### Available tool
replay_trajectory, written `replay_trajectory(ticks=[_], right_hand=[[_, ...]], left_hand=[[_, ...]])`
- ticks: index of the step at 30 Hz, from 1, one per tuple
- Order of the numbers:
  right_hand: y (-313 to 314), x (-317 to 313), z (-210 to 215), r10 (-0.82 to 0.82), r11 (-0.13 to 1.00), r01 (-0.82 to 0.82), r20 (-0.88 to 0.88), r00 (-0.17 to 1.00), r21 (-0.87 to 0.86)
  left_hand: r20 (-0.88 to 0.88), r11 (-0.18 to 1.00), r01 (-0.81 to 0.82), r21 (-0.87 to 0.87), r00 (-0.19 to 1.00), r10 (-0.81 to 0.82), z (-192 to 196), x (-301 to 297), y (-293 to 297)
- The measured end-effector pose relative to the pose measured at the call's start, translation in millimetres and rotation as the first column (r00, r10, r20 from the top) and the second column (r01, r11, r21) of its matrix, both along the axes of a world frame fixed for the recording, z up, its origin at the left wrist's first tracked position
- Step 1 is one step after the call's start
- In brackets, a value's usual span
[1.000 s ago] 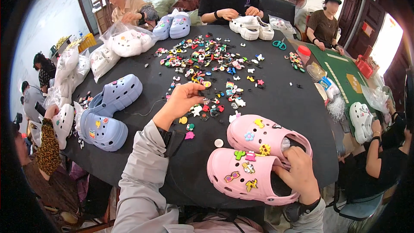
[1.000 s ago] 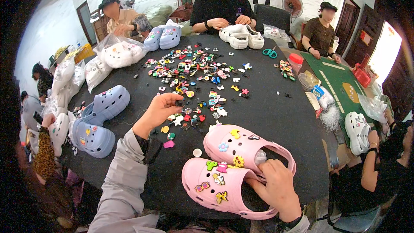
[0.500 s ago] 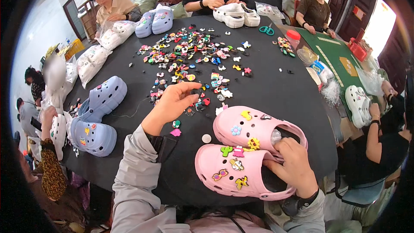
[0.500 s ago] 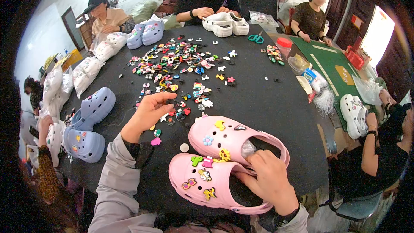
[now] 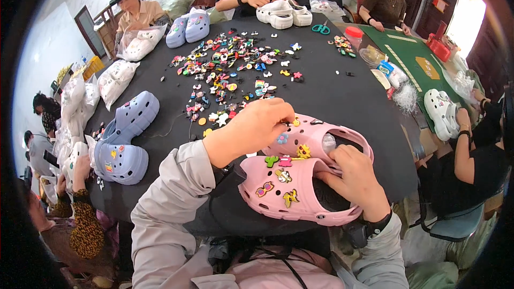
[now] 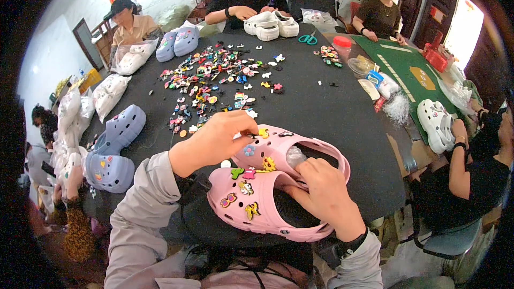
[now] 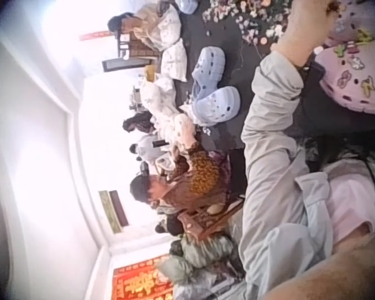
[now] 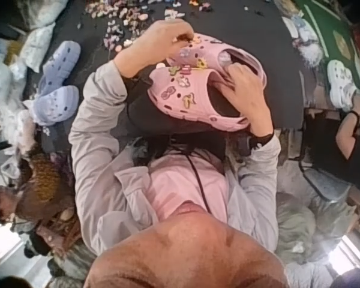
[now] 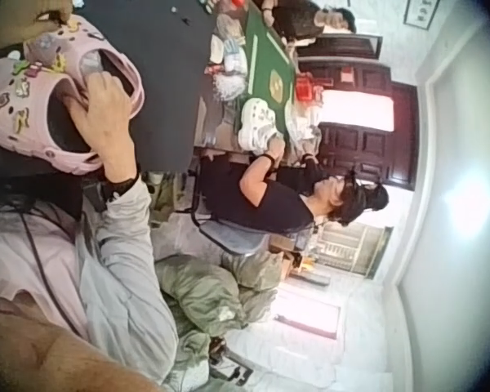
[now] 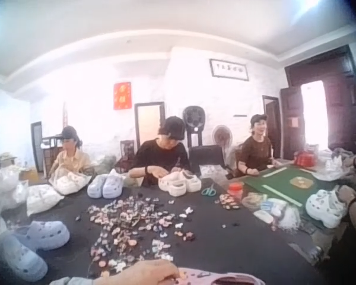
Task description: Decorating foam clogs with decorative charms and packing them into bags.
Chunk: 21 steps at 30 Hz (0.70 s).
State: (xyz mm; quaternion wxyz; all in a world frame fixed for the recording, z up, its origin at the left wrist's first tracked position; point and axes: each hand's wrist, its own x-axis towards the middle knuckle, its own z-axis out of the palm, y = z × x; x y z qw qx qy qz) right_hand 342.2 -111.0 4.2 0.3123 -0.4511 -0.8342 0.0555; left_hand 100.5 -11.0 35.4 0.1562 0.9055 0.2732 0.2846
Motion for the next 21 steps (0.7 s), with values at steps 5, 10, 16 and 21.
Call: replay_trajectory(ticks=[5,10,16,21], right_hand=[[-1,2,-4,-0.008,1.000,0.008,-0.008,1.000,0.020],[-1,-1,-1,-0.011,0.999,0.011,-0.013,1.000,0.032],[0,1,-3,-0.013,1.000,0.012,-0.050,0.999,-0.022],[-1,2,-3,-0.022,1.000,0.022,-0.040,0.999,0.004]], left_hand=[[-0.064,0.998,0.043,0.052,0.997,-0.039,10,18,-6],[-0.116,0.999,0.035,0.025,0.993,-0.032,3,24,-6],[-0.074,0.998,0.052,0.024,0.996,-0.050,0,21,-5],[-0.098,0.999,0.002,-0.033,0.995,-0.005,11,26,-8]])
